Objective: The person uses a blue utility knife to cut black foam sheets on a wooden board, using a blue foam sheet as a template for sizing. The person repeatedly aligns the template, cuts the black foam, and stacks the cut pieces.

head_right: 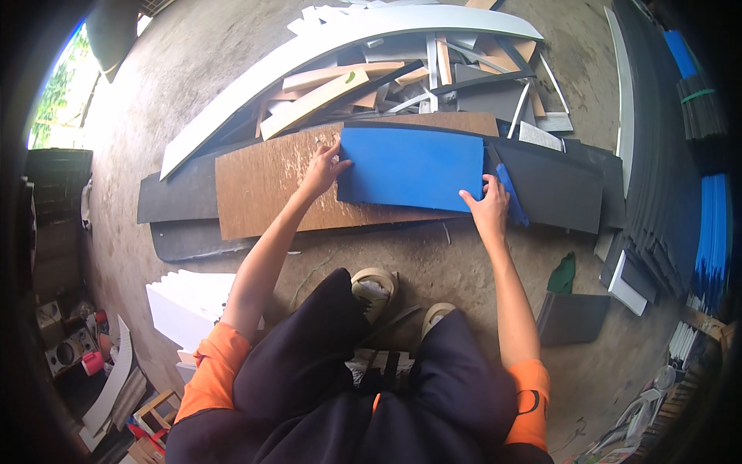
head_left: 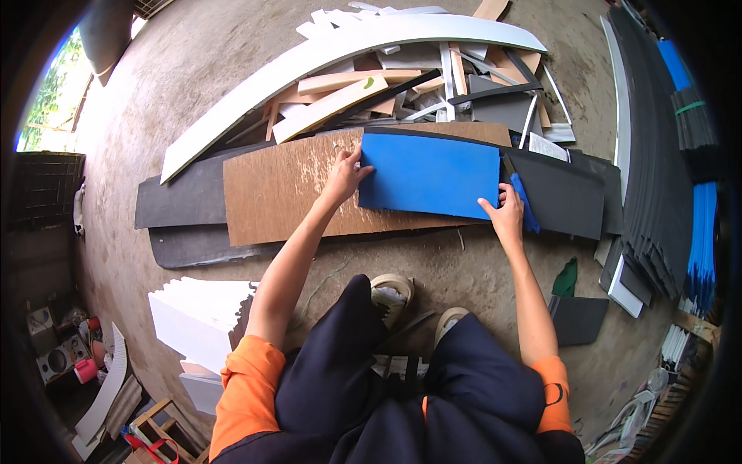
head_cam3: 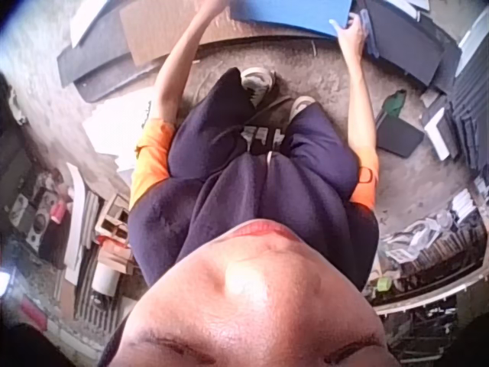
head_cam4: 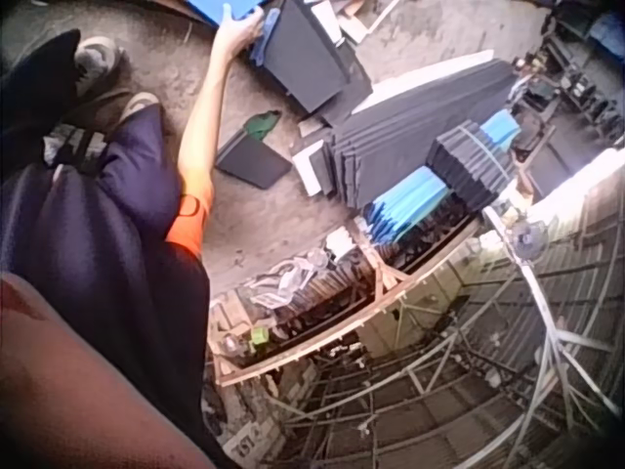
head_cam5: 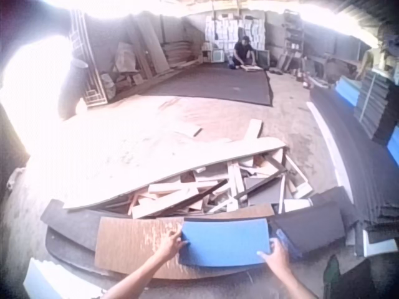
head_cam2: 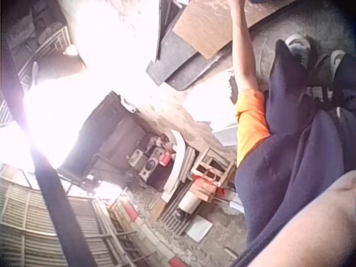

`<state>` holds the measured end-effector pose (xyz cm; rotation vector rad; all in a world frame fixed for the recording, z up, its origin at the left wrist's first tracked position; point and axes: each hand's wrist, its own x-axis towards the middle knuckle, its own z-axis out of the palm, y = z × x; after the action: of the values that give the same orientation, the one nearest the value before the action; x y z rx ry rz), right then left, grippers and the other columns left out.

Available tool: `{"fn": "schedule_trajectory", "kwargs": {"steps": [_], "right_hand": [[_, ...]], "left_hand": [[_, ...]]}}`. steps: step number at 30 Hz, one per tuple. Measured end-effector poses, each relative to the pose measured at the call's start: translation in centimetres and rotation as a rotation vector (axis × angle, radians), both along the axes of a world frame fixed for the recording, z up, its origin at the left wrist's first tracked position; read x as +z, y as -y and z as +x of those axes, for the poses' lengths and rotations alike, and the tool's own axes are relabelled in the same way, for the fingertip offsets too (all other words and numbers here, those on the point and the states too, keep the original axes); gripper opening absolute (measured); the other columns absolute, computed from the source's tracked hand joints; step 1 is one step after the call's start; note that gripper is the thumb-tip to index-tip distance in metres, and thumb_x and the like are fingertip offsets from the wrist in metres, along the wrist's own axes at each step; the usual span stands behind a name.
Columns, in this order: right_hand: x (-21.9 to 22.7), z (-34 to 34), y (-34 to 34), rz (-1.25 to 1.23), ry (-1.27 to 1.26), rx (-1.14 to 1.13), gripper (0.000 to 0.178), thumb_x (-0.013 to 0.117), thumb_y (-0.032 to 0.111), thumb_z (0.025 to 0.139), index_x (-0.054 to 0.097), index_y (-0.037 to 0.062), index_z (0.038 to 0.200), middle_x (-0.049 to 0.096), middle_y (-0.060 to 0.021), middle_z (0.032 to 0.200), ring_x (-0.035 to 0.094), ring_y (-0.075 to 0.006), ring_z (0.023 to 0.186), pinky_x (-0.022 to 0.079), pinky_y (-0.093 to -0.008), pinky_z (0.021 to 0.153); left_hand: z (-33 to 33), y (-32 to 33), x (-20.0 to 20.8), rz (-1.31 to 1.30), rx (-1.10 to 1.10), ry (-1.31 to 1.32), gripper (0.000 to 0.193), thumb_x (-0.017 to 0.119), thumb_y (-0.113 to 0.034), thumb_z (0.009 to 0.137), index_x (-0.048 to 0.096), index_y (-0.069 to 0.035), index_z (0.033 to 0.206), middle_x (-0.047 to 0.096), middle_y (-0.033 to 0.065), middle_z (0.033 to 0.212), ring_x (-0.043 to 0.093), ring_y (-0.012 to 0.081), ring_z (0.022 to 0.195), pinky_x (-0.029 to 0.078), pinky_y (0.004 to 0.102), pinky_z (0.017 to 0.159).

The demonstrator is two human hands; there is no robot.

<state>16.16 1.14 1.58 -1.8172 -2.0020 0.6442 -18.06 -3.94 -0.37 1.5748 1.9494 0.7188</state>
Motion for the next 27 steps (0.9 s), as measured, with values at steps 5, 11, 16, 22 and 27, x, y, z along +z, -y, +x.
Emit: {"fn": "schedule_trajectory", "kwargs": {"steps": [5, 11, 16, 22, 27], "right_hand": [[0.1, 0.1, 0.0, 0.013, -0.009, -0.005, 0.053, 0.076, 0.027, 0.062, 0.051, 0.0047, 0.104, 0.053, -0.0104, 0.084, 0.048, -0.0275, 0.082, 0.041, -0.0390, 0.074], [-0.1, 0.3, -0.1, 0.012, -0.026, 0.002, 0.053, 0.076, 0.027, 0.062, 0.052, 0.0048, 0.104, 0.053, -0.0100, 0.083, 0.048, -0.0274, 0.081, 0.041, -0.0388, 0.074], [-0.5, 0.4, -0.3, 0.030, -0.032, 0.001, 0.048, 0.075, 0.023, 0.063, 0.054, 0.0040, 0.102, 0.055, -0.0095, 0.079, 0.051, -0.0259, 0.077, 0.042, -0.0372, 0.072], [-0.8, 1.7, -1.4, -0.130, -0.298, -0.134, 0.029, 0.070, 0.010, 0.069, 0.061, 0.0004, 0.095, 0.064, -0.0094, 0.080, 0.060, -0.0152, 0.074, 0.048, -0.0265, 0.068], [-0.3, 1.5, -1.6, -0.203, -0.336, -0.190, 0.021, 0.070, 0.009, 0.068, 0.063, -0.0009, 0.085, 0.065, -0.0089, 0.080, 0.061, -0.0147, 0.075, 0.048, -0.0260, 0.070]], "left_hand": [[-0.1, -0.4, 0.0, -0.006, -0.012, -0.020, 0.059, 0.064, -0.024, 0.077, 0.041, 0.000, 0.126, 0.051, 0.0218, 0.094, 0.055, 0.0285, 0.081, 0.045, 0.0346, 0.077], [-0.1, -0.5, 0.1, -0.002, -0.017, -0.032, 0.058, 0.065, -0.025, 0.077, 0.043, -0.001, 0.124, 0.050, 0.0224, 0.096, 0.055, 0.0309, 0.086, 0.044, 0.0352, 0.079], [-0.1, -0.7, -0.2, -0.056, 0.029, -0.027, 0.056, 0.066, -0.025, 0.075, 0.046, -0.002, 0.122, 0.050, 0.0208, 0.102, 0.056, 0.0296, 0.086, 0.045, 0.0353, 0.079], [-0.3, -1.6, 0.0, -0.069, 0.072, 0.045, 0.054, 0.072, -0.025, 0.069, 0.054, -0.001, 0.114, 0.053, 0.0160, 0.105, 0.061, 0.0219, 0.077, 0.049, 0.0326, 0.073], [-1.1, -1.7, 0.4, -0.084, 0.079, 0.034, 0.052, 0.074, -0.023, 0.066, 0.057, -0.004, 0.111, 0.057, 0.0147, 0.100, 0.061, 0.0245, 0.083, 0.048, 0.0326, 0.075]]}}
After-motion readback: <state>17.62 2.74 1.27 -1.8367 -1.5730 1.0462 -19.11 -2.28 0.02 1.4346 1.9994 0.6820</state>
